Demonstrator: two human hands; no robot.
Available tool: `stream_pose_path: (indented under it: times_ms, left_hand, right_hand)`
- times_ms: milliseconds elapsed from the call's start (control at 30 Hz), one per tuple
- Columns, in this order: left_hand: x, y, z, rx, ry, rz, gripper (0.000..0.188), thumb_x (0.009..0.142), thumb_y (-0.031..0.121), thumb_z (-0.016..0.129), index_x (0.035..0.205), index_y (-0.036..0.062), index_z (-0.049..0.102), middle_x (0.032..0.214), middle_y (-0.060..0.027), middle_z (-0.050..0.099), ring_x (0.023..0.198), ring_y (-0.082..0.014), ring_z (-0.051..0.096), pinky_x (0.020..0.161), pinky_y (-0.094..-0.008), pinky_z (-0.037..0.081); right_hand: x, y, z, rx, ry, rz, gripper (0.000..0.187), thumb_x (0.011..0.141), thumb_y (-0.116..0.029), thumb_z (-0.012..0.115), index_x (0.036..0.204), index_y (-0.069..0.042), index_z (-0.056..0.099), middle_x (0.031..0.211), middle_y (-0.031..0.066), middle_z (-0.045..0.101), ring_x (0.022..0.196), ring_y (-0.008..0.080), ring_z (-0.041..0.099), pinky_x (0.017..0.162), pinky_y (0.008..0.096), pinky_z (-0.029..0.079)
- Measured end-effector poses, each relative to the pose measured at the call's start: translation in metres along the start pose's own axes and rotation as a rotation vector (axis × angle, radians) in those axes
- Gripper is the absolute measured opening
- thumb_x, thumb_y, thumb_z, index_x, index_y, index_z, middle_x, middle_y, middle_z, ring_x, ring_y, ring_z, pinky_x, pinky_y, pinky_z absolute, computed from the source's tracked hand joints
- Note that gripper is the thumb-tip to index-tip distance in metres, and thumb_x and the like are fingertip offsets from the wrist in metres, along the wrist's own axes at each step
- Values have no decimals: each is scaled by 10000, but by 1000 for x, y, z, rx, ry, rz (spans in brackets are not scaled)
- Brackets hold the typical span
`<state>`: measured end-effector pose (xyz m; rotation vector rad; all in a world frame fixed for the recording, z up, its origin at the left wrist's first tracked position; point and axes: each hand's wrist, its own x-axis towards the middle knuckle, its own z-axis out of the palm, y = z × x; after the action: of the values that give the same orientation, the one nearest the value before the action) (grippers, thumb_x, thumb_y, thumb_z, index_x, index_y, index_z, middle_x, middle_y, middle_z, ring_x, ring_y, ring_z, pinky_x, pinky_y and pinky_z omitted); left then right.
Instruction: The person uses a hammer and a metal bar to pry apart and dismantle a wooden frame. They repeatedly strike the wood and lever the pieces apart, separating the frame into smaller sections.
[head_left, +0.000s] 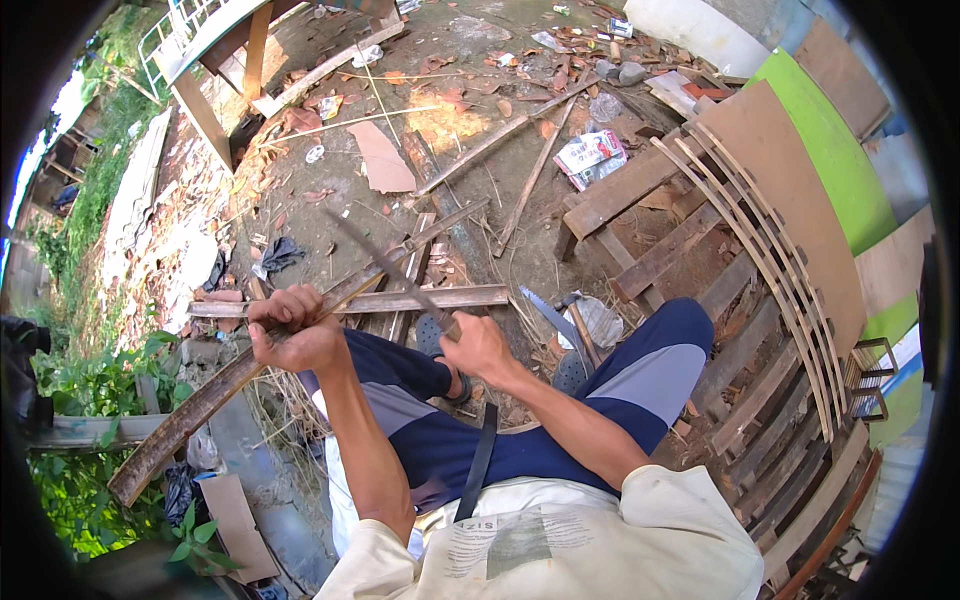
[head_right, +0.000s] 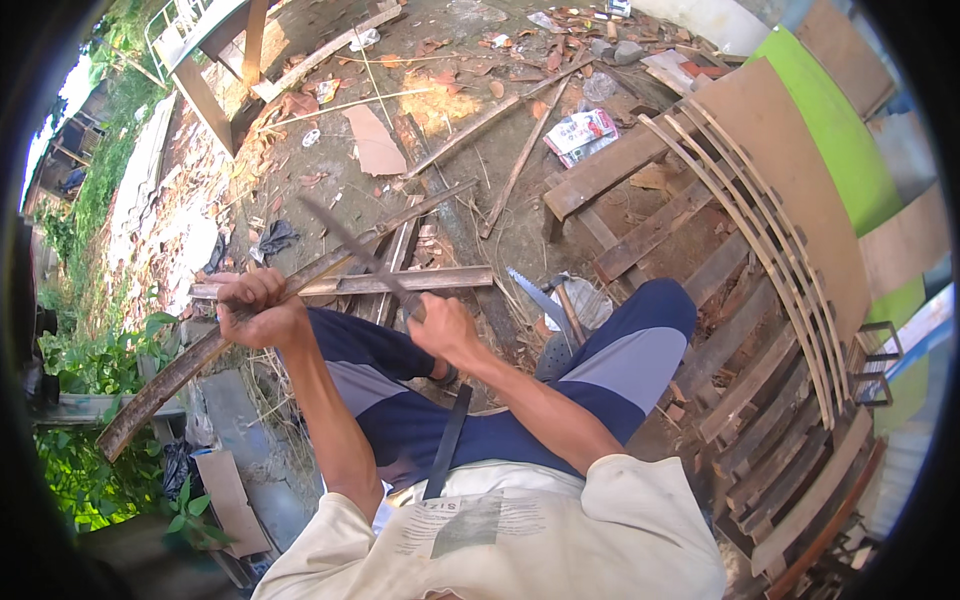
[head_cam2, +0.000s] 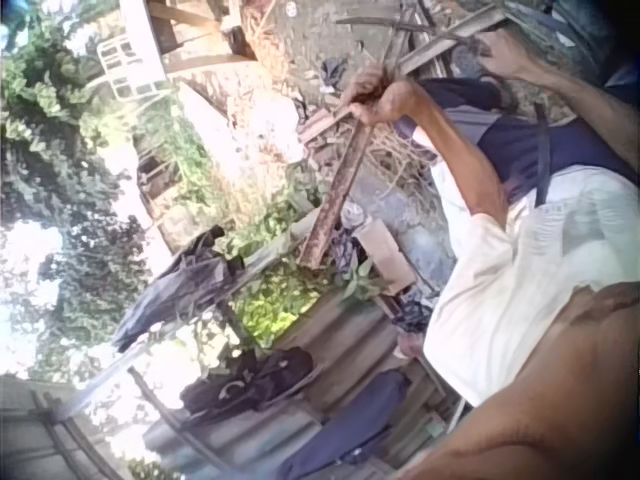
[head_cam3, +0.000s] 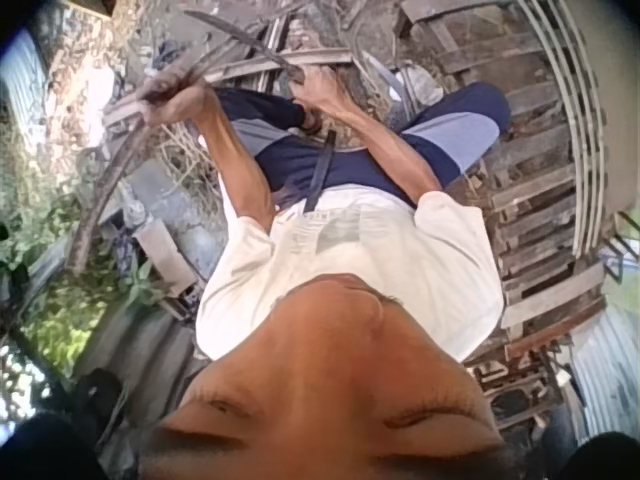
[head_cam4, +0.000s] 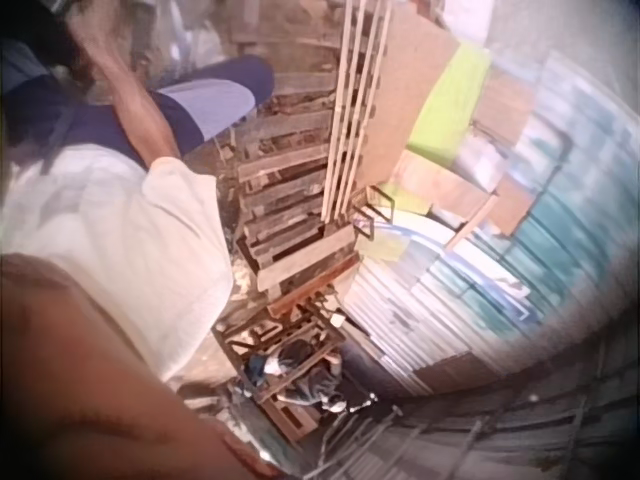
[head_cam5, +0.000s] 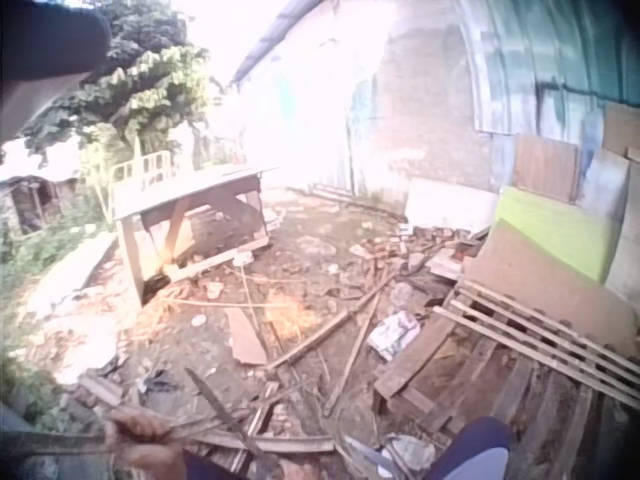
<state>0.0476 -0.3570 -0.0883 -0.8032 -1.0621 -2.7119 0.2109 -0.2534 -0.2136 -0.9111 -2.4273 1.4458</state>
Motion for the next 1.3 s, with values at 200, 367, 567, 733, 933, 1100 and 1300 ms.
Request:
stream_pose_path:
  times_ms: [200, 367, 567, 733, 933, 1100, 1300]
  left_hand:
    - [-12, 1, 16, 7, -1, 20, 382, 913, 416, 402, 700, 108, 330, 544, 22, 195, 466, -101, 154, 449, -275, 163]
    - [-6, 4, -5, -3, 1, 40, 397, 922, 427, 407, 713, 101, 317, 560, 4, 198, 465, -107, 162, 452, -287, 147]
    - [-13, 4, -7, 37, 62, 53, 398, 919, 429, 395, 710, 100, 313, 556, 6, 205, 464, -104, 168, 449, -286, 146]
    - [-8, 4, -8, 22, 42, 59, 396, 915, 427, 392, 709, 99, 311, 548, 1, 209, 461, -108, 172, 450, -288, 150]
    - [-23, 4, 0, 16, -132, 48, 396, 912, 429, 413, 719, 98, 316, 544, -1, 203, 456, -112, 170, 447, -294, 162]
    - [-4, 3, -2, -10, 17, 20, 402, 912, 439, 428, 724, 99, 323, 550, 6, 211, 454, -102, 171, 444, -284, 152]
    - [19, -7, 0, 111, 182, 225, 639, 870, 730, 353, 734, 106, 360, 565, 13, 242, 469, -99, 219, 439, -262, 189]
  right_hand:
    - [27, 43, 7, 37, 33, 88, 247, 772, -265, 677, 860, -35, 653, 717, 245, 667, 721, 434, 674, 686, 518, 530]
    - [-6, -11, -3, -22, -6, -96, 250, 766, -267, 682, 833, -28, 654, 685, 238, 655, 712, 435, 671, 679, 513, 532]
    - [35, 37, 2, -16, -43, 128, 267, 780, -285, 685, 874, -35, 669, 691, 236, 660, 716, 439, 672, 695, 513, 540]
    - [-12, -3, 7, -45, -10, -275, 257, 762, -271, 681, 842, -27, 663, 686, 229, 660, 675, 429, 664, 668, 495, 528]
    - [68, 132, 11, 26, -32, 458, 327, 771, -290, 624, 827, 22, 702, 745, 271, 677, 739, 405, 697, 666, 497, 533]
    - [16, 16, -4, 13, -34, 73, 311, 776, -319, 641, 891, -29, 652, 768, 270, 664, 797, 474, 648, 762, 531, 515]
    - [7, 37, 1, 11, 34, 59, 277, 768, -273, 670, 835, -8, 626, 720, 249, 639, 758, 454, 635, 687, 506, 490]
